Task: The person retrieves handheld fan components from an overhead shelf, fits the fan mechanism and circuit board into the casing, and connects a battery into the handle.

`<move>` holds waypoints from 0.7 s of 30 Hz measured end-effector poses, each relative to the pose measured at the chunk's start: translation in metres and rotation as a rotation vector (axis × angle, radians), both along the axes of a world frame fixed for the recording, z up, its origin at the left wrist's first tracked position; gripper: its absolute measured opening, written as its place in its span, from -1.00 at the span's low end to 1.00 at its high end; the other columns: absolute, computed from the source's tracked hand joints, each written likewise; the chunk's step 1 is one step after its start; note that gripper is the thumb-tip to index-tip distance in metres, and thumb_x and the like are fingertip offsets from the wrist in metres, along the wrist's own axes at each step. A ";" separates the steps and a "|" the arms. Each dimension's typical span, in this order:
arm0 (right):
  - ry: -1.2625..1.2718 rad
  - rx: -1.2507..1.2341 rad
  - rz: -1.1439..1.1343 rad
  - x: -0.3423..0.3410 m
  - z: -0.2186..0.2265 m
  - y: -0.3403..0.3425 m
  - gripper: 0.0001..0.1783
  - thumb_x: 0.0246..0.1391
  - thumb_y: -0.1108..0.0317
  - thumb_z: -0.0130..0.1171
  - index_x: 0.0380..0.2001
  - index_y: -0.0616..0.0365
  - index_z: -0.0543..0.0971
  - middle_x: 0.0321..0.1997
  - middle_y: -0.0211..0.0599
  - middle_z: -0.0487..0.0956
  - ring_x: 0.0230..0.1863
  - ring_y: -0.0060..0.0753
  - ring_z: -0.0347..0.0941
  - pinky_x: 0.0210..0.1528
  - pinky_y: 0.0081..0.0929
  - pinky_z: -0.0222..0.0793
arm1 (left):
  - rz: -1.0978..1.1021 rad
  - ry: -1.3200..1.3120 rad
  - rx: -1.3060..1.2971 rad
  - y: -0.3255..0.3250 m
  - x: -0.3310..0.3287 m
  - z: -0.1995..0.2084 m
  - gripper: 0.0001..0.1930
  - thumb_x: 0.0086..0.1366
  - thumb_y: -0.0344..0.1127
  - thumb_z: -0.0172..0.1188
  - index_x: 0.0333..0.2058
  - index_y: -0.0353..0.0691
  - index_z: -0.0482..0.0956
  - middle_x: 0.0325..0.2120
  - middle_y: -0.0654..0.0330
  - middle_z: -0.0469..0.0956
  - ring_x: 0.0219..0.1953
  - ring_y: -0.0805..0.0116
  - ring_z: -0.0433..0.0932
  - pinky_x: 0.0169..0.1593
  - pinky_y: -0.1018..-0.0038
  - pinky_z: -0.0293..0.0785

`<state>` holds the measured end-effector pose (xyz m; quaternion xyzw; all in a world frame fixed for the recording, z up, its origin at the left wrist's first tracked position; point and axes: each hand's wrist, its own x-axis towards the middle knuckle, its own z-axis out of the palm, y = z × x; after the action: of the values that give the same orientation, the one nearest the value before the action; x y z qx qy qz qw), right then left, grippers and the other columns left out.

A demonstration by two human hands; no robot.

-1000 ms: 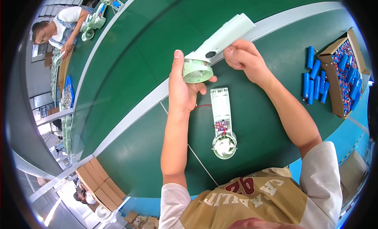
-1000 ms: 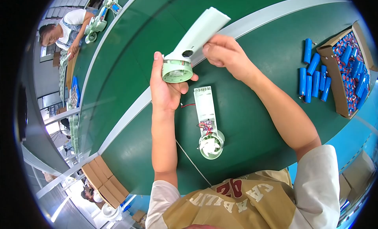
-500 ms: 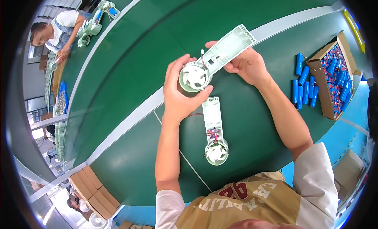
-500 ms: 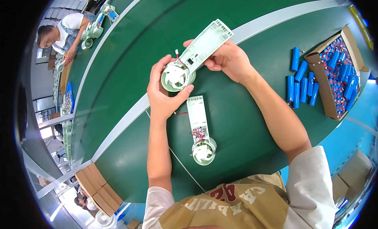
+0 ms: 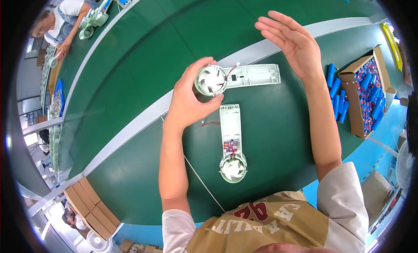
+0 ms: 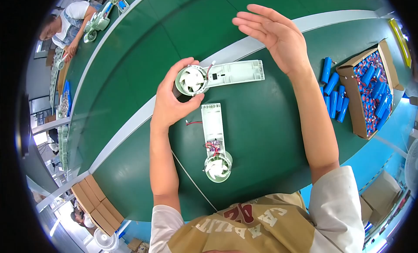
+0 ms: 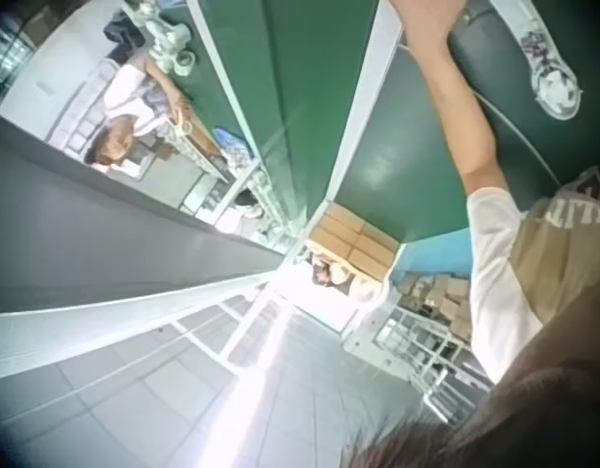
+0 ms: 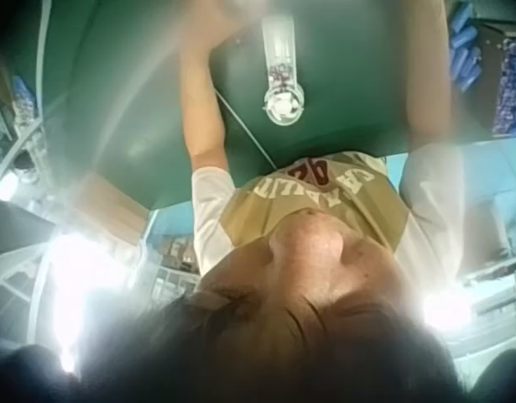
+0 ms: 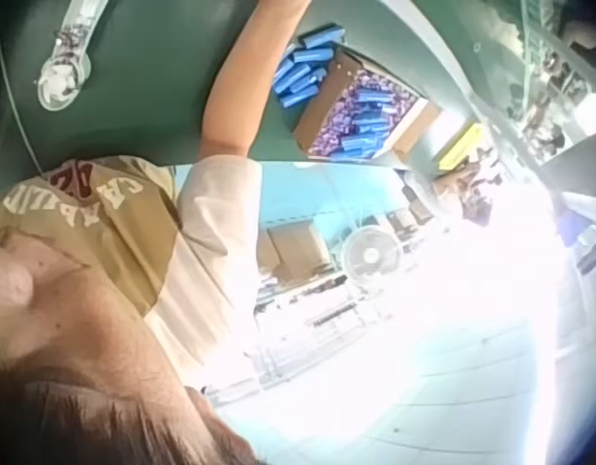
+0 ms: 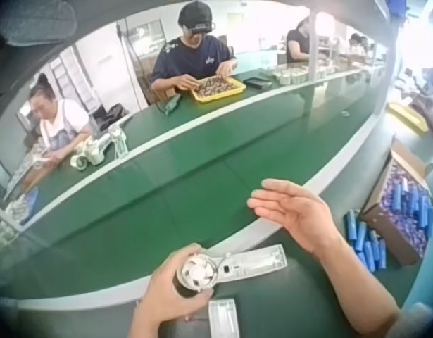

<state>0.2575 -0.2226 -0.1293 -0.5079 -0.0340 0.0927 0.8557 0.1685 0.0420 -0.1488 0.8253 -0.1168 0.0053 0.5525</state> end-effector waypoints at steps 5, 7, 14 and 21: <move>-0.061 -0.163 0.158 -0.009 0.009 0.003 -0.55 0.43 0.32 -0.18 0.24 0.40 0.33 0.04 0.06 0.59 0.01 -0.19 0.62 0.00 -0.51 0.58 | -0.060 -0.031 0.073 0.003 0.001 -0.004 -0.25 -0.09 -0.47 0.34 0.19 -0.20 0.39 0.11 0.06 0.49 0.26 0.09 0.38 0.33 0.25 0.26; -0.055 -0.223 0.186 -0.011 0.015 -0.001 -0.57 0.44 0.27 -0.16 0.18 0.36 0.40 -0.16 -0.15 0.61 -0.20 -0.37 0.59 -0.19 -0.61 0.51 | 0.011 -0.005 0.009 0.001 -0.001 -0.003 -0.21 -0.09 -0.42 0.41 0.22 -0.17 0.38 0.14 0.06 0.47 0.34 0.04 0.28 0.37 0.19 0.18; -0.023 -0.372 0.317 -0.020 0.036 0.001 -0.60 0.44 0.23 -0.11 -0.01 0.35 0.57 -0.59 -0.60 0.32 -0.62 -0.76 0.07 -0.61 -0.67 -0.05 | 0.186 -0.499 0.091 -0.005 -0.005 0.031 -0.36 -0.10 -0.35 0.57 0.03 -0.26 0.57 -0.01 0.05 0.58 0.06 0.15 0.54 0.13 0.31 0.47; -0.208 -0.437 0.451 -0.054 0.075 0.014 -0.56 0.34 0.41 -0.10 0.21 0.42 0.40 -0.38 -0.42 0.57 -0.57 -0.69 0.37 -0.58 -0.74 0.18 | 0.180 -0.560 -0.018 -0.038 -0.030 0.061 -0.61 -0.03 -0.51 0.51 -0.15 -0.28 0.69 -0.25 0.12 0.63 -0.29 0.31 0.63 -0.25 0.48 0.56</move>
<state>0.2032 -0.2088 -0.0544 -0.6660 -0.2120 0.2324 0.6764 0.1382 0.0043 -0.0878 0.7938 -0.1909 0.2831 0.5032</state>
